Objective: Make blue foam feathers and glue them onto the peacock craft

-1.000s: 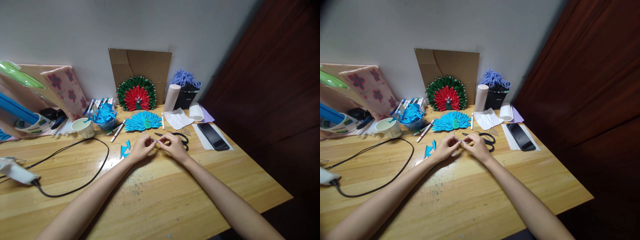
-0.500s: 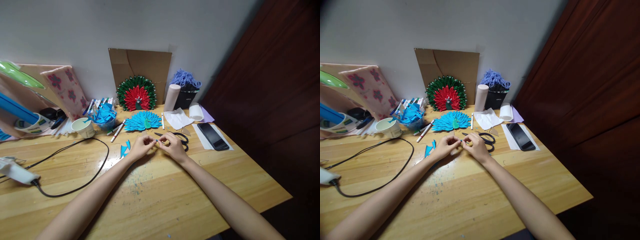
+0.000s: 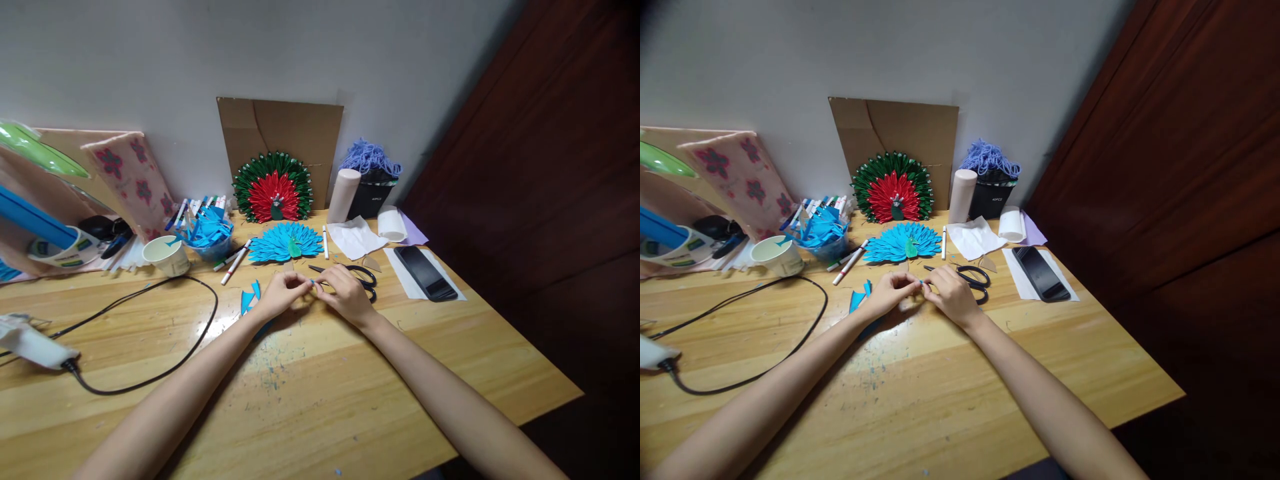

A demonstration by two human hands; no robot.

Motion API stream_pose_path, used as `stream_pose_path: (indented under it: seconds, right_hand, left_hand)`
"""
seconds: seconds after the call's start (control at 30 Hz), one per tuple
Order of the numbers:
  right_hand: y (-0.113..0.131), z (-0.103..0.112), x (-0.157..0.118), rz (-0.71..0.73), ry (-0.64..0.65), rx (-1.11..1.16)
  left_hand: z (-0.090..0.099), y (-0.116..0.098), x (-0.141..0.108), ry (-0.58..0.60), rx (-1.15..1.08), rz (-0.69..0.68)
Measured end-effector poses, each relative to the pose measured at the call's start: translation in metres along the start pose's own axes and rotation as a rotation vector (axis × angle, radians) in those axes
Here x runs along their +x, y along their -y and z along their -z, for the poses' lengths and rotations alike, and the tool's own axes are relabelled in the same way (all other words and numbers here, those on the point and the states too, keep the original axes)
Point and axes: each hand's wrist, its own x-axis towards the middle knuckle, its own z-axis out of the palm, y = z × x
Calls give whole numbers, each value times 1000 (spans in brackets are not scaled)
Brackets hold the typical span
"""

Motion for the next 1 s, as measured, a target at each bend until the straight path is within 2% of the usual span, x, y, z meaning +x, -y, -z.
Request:
stream_pose_path:
  seconds: [0.53,0.63,0.77,0.9,1.0]
  right_hand:
    - [1,2,0,61,51,7]
    - [2,3,2,-21,21,105]
    - [4,1,1,-235,26,311]
    - [3,-5,-2,-407,37,486]
    - [3,-6,-2,-456,34,547]
  left_hand:
    - [3,2,1,-2,-45,-10]
    - [3,3,1,-7,-37,-25]
    - [2,5,0,-61,47,-68]
    - [0,6,-2,-79,188,-164]
    - [-2,4,-5,-121,317,-257]
